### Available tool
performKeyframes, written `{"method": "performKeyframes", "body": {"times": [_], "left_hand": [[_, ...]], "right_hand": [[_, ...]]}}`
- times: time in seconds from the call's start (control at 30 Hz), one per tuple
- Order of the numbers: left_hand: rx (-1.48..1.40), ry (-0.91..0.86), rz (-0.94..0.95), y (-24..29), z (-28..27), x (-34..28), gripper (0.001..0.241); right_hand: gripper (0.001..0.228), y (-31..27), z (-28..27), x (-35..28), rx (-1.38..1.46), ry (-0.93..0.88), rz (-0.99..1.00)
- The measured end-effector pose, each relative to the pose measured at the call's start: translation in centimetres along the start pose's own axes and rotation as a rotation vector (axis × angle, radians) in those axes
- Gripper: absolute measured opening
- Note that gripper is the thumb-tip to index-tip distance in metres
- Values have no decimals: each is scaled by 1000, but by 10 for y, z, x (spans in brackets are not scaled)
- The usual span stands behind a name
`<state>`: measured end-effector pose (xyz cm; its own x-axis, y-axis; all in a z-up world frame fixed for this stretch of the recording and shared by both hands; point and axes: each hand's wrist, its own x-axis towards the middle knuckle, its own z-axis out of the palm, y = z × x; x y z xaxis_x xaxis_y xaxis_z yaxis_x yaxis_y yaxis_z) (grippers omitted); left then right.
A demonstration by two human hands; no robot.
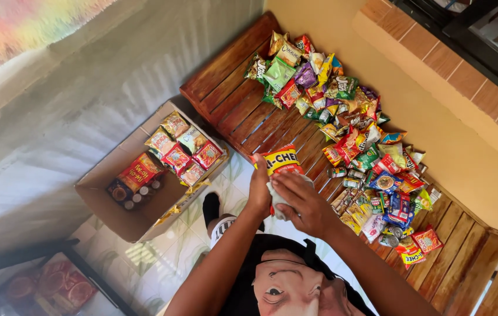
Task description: Wiping snack packages with a cloth and placing them into a cardboard box.
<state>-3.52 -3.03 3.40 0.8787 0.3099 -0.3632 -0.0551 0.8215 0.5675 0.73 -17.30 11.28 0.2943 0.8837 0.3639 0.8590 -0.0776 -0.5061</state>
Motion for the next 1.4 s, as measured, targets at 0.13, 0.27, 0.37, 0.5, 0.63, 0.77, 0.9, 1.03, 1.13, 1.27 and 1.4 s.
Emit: {"method": "performKeyframes", "body": {"times": [0.13, 0.27, 0.37, 0.5, 0.63, 0.77, 0.9, 1.03, 1.13, 1.27, 1.4], "left_hand": [[371, 123, 36, -8, 4, -2, 81], [316, -37, 36, -1, 17, -14, 66], [330, -35, 49, -2, 19, -17, 61], [494, 147, 47, -29, -11, 16, 78], [663, 241, -37, -17, -15, 24, 93], [-283, 18, -285, -13, -24, 25, 87], [-399, 12, -374, -53, -55, 43, 88], [-335, 79, -422, -17, -17, 21, 92], [-271, -3, -399, -23, -22, 21, 96], [-114, 28, -275, -8, -14, 12, 89], [117, 69, -127, 17, -3, 4, 71]], "right_hand": [[49, 23, -2, 8, 30, 58, 74], [45, 59, -6, 13, 18, 237, 288], [44, 64, -13, 16, 59, 345, 449], [41, 41, -10, 13, 179, 287, 422], [41, 4, -6, 14, 45, 101, 140], [45, 4, -6, 7, -86, -2, -69], [44, 13, -9, -2, -243, -22, -229], [39, 16, -5, -10, -304, -2, -258], [38, 14, -3, -10, -242, -13, -200], [32, 13, 0, -15, 0, -27, -71], [28, 20, 0, -25, 247, 29, 115]]}}
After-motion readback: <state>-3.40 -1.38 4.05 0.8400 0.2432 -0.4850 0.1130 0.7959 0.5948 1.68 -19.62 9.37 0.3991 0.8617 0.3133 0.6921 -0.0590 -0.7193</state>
